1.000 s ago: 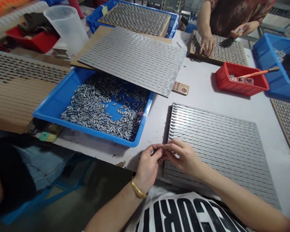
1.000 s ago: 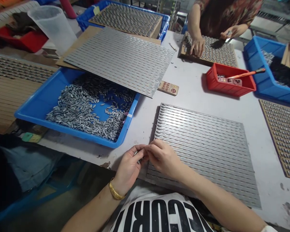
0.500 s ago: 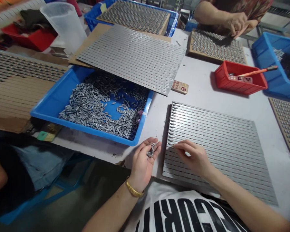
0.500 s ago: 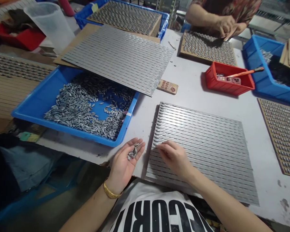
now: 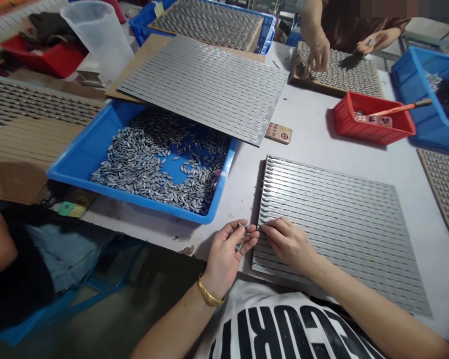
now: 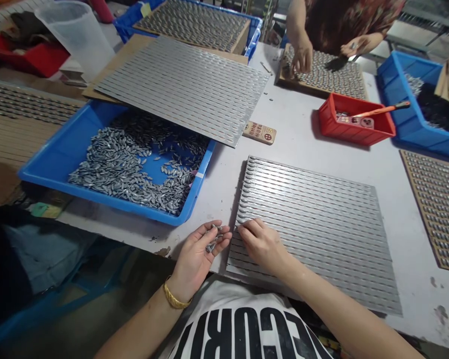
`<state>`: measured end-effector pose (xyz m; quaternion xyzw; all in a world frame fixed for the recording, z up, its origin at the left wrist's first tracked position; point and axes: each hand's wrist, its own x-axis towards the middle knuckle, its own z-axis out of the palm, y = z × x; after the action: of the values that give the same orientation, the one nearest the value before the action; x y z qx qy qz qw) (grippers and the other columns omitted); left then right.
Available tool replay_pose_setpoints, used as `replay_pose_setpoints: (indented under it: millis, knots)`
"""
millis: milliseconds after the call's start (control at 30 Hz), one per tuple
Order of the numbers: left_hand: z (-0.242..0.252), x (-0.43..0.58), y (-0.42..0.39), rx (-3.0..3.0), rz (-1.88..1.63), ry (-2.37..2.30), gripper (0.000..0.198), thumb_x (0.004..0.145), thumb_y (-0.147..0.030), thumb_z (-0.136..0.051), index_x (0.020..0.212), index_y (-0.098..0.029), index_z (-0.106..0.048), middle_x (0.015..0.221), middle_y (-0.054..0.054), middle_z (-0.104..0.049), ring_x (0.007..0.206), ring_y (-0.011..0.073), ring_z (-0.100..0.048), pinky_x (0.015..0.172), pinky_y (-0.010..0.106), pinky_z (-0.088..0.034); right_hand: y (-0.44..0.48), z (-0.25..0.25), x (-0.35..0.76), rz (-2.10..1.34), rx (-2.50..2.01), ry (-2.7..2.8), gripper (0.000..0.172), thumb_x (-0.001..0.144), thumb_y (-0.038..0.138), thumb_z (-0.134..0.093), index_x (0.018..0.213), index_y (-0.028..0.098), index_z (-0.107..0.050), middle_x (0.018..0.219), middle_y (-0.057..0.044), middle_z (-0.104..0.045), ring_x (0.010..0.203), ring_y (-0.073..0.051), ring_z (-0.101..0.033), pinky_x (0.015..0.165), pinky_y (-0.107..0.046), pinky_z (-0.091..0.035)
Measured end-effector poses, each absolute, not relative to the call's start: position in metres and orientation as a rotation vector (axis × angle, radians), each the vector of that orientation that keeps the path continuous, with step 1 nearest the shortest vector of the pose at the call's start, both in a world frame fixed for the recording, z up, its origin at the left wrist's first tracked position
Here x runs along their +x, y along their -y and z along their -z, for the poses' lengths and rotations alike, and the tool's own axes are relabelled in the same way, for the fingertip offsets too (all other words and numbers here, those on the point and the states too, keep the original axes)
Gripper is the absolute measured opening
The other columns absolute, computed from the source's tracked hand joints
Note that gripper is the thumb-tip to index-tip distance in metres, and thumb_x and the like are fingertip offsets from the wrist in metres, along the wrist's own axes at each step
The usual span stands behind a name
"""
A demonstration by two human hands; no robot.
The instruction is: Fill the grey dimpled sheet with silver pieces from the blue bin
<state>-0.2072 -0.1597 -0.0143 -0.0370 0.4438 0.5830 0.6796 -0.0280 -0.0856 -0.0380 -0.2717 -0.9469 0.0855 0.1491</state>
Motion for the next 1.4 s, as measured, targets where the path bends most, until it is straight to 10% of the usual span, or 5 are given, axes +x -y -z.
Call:
replay_pose_setpoints:
  millis: [667, 1400]
  knots:
    - [0.014, -0.196, 0.159, 0.058, -1.329, -1.011, 0.019, 0.074, -0.023, -0.074, 0.091, -0.014, -0.07, 0.088, 0.006, -0.067, 0.079, 0.0138, -0.061, 0.077, 0.028, -0.05, 0.084, -0.003, -0.06, -1.154, -0.989, 2.216, 0.011, 0.092, 0.025, -0.057, 0.098, 0.023, -0.066, 0.085, -0.004, -0.065, 0.077, -0.016, -0.062, 0.062, -0.028, -0.052]
    - [0.01, -0.208, 0.161, -0.022, -1.329, -1.096, 0.025, 0.071, -0.026, -0.077, 0.093, -0.013, -0.072, 0.079, 0.005, -0.065, 0.07, 0.0102, -0.055, 0.061, 0.021, -0.044, 0.099, 0.036, -0.031, -0.61, -0.926, 2.469, 0.019, 0.094, 0.014, -0.047, 0.103, 0.021, -0.063, 0.087, -0.006, -0.065, 0.077, -0.017, -0.063, 0.065, -0.028, -0.052]
